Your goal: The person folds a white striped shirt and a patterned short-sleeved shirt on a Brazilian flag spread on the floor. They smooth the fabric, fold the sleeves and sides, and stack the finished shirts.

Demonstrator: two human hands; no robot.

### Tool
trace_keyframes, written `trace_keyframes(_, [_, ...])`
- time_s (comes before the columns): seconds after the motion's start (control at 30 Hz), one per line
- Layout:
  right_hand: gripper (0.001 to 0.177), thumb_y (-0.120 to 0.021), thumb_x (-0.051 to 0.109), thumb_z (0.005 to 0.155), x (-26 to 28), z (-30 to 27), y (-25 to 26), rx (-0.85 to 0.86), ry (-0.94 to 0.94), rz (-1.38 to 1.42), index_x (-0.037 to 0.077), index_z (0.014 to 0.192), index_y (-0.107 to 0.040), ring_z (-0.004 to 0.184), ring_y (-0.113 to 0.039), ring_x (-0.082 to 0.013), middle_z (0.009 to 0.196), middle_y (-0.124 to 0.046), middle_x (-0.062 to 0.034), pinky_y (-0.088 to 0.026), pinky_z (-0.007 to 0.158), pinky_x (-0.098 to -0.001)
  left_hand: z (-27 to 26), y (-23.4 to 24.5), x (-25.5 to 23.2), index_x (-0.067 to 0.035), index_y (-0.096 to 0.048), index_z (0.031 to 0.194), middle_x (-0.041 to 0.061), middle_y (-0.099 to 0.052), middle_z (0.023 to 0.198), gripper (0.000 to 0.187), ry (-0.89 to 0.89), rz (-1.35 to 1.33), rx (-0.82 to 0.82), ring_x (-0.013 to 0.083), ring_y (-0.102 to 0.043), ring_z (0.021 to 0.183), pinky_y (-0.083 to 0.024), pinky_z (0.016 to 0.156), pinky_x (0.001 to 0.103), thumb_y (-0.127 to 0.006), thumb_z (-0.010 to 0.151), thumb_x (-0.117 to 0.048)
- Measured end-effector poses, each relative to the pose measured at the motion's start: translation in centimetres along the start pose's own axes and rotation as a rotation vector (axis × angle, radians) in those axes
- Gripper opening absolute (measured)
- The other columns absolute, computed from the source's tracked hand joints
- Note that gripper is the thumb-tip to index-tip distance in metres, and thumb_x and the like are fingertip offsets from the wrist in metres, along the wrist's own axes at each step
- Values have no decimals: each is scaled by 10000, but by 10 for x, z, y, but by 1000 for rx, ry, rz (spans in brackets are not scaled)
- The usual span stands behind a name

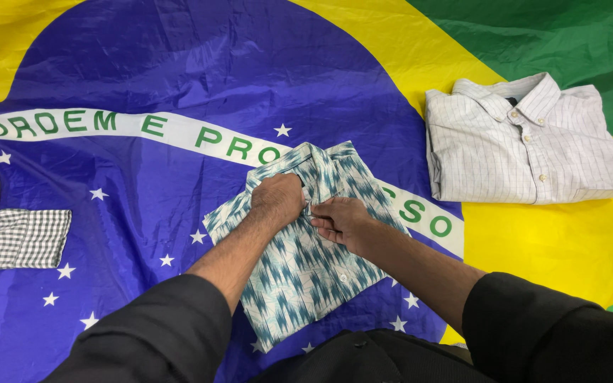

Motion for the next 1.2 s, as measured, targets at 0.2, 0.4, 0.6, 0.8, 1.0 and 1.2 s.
trace_keyframes(0.2, [115,-723,134,943,1,-4,-1,-6,41,-16,94,893,-627,699,-683,-85,755,-670,-14,-586,654,-236,15,-6,13,-34,-722,1008,113,-732,860,285,145,-274,56,148,-719,846,-611,722,331,-741,948,-313])
trace_keyframes(0.4, [121,-746,113,925,5,-8,-2,-6,66,-14,106,864,-642,647,-648,-58,727,-671,4,-558,630,-214,32,-20,24,8,-749,906,80,-704,665,214,248,-573,78,64,-654,556,-513,439,168,-789,898,-201])
trace_keyframes(0.6, [85,-754,77,898,12,-11,-6,-54,182,-121,71,857,-680,589,-605,-72,725,-697,-34,-519,562,-221,35,-42,35,49,-732,898,119,-695,675,202,326,-900,65,77,-649,504,-546,433,166,-757,922,-150])
trace_keyframes(0.8, [78,-756,98,904,14,-10,-9,-101,204,-291,73,868,-691,590,-620,-68,727,-703,-26,-528,561,-216,34,-53,41,34,-730,931,109,-719,732,155,334,-1150,82,102,-690,587,-593,503,186,-754,915,-118])
trace_keyframes(1.0, [60,-710,111,939,10,-12,-7,-2,158,-33,80,894,-683,636,-650,-78,746,-689,-23,-544,602,-230,24,-46,42,25,-740,930,108,-728,746,167,349,-1196,68,107,-695,609,-603,534,206,-770,909,-138])
trace_keyframes(1.2, [78,-700,145,955,7,-15,-5,53,109,4,82,909,-698,711,-675,-74,809,-726,-11,-581,687,-243,13,-47,43,-14,-753,927,77,-721,734,150,313,-1195,74,88,-680,608,-593,525,199,-760,915,-163])
Point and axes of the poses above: each hand's wrist, its own z-axis towards the middle knuckle, its own y-axis out of the back of the hand, x = y × z, the point moved 4 cm from there along z, towards the middle knuckle
